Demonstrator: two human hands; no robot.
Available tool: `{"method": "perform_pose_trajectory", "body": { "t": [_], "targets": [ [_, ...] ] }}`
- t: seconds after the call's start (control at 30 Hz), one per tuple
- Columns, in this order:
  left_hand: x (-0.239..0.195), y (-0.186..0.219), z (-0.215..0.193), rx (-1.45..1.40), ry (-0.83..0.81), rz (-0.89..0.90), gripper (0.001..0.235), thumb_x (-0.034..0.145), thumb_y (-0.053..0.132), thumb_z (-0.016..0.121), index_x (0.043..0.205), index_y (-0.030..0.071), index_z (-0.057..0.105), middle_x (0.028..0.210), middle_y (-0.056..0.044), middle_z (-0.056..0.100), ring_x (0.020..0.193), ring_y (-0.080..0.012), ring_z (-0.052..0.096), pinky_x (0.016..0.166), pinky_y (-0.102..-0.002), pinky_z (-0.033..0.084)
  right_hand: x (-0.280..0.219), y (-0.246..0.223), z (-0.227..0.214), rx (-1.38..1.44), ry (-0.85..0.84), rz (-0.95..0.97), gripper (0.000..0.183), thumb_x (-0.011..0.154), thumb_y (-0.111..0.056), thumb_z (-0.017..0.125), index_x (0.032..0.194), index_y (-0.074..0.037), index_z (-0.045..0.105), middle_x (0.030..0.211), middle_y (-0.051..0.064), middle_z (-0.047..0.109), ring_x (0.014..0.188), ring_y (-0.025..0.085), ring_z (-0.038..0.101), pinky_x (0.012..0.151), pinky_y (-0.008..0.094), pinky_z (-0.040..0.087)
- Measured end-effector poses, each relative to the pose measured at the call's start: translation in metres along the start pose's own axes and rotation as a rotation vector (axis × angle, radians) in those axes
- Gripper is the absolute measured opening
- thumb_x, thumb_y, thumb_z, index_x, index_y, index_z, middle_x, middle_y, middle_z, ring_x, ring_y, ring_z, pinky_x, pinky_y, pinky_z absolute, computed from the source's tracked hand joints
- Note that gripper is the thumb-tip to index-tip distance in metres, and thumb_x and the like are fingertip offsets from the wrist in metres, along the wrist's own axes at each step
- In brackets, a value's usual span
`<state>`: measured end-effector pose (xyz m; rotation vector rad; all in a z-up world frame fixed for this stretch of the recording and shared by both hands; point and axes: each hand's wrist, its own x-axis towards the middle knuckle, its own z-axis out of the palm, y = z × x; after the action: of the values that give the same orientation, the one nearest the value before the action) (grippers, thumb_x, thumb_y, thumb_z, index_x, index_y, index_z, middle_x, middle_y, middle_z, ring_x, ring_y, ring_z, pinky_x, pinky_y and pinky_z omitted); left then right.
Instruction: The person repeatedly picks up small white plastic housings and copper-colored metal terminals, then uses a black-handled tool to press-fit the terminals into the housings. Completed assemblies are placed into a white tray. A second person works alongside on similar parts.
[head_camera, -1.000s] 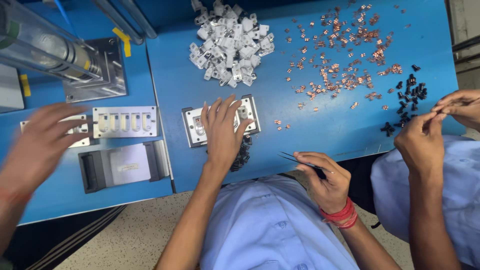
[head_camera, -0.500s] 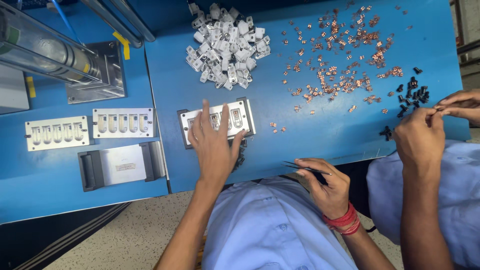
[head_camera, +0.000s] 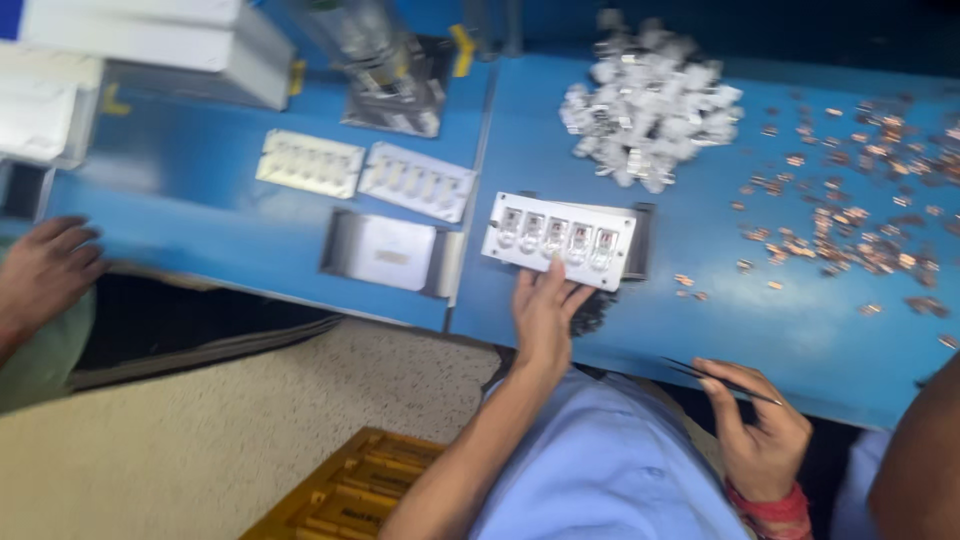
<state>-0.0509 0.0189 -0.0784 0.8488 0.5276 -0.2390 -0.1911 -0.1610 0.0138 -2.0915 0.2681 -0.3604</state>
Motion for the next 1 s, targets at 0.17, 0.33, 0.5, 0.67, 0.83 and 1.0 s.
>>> {"method": "perform_pose_trajectory", "body": {
  "t": [0.17,0.33,0.5,0.67,0.83,1.0],
  "targets": [
    [-0.009,0.112,-0.094,0.254,0.27,0.218,0.047,0.094,0.019,0.059,0.137,0.002,0.05,0.123,-0.018,0.07,0.101,-0.0292,0.074,0.088,-0.042,0.059,0.006,-0.007,0.019,0.001,-0.024,-0.004,0.017,0.097,0.001,0.07,0.114,0.002,0.072,0.108,0.013,0.075,0.1,0.017,0.072,0.094,0.028,0.056],
    [0.031,0.145,-0.154,0.357,0.252,0.192,0.048,0.098,0.024,0.06,0.135,-0.006,0.054,0.119,-0.024,0.071,0.101,-0.0268,0.074,0.088,-0.039,0.064,0.012,-0.016,0.036,-0.03,-0.106,-0.033,0.019,0.094,-0.001,0.071,0.113,0.001,0.073,0.111,0.013,0.076,0.103,0.019,0.073,0.091,0.028,0.057],
    [0.031,0.126,-0.16,0.27,0.524,0.259,0.053,0.093,0.023,0.066,0.137,-0.001,0.049,0.13,-0.019,0.059,0.103,-0.0282,0.073,0.09,-0.04,0.061,0.013,-0.032,0.047,-0.076,-0.147,-0.068,0.019,0.092,-0.002,0.072,0.111,0.0,0.073,0.11,0.012,0.076,0.101,0.019,0.074,0.09,0.028,0.058],
    [0.02,0.157,-0.117,1.119,0.295,0.827,0.039,0.101,0.003,0.062,0.138,-0.003,0.053,0.133,-0.021,0.06,0.125,-0.0276,0.057,0.108,-0.046,0.047,0.012,-0.038,0.054,-0.108,-0.088,-0.047,0.019,0.091,-0.001,0.072,0.109,0.0,0.074,0.108,0.012,0.077,0.101,0.019,0.075,0.091,0.029,0.057],
    [0.153,0.218,-0.083,2.061,-0.454,0.808,0.087,0.065,-0.01,0.074,0.146,0.011,0.05,0.135,-0.012,0.06,0.131,-0.0341,0.051,0.111,-0.047,0.042,0.007,-0.032,0.054,-0.092,-0.082,-0.001,0.02,0.089,-0.002,0.074,0.109,0.0,0.074,0.106,0.01,0.077,0.099,0.018,0.075,0.088,0.028,0.058],
    [0.199,0.211,-0.076,2.303,-0.645,0.764,0.099,0.051,0.01,0.095,0.139,0.009,0.048,0.141,-0.025,0.045,0.134,-0.0442,0.041,0.108,-0.059,0.032,0.005,-0.021,0.04,-0.175,-0.008,-0.061,0.017,0.089,-0.004,0.074,0.105,-0.002,0.075,0.106,0.01,0.078,0.1,0.017,0.074,0.091,0.03,0.056]
  ]
}}
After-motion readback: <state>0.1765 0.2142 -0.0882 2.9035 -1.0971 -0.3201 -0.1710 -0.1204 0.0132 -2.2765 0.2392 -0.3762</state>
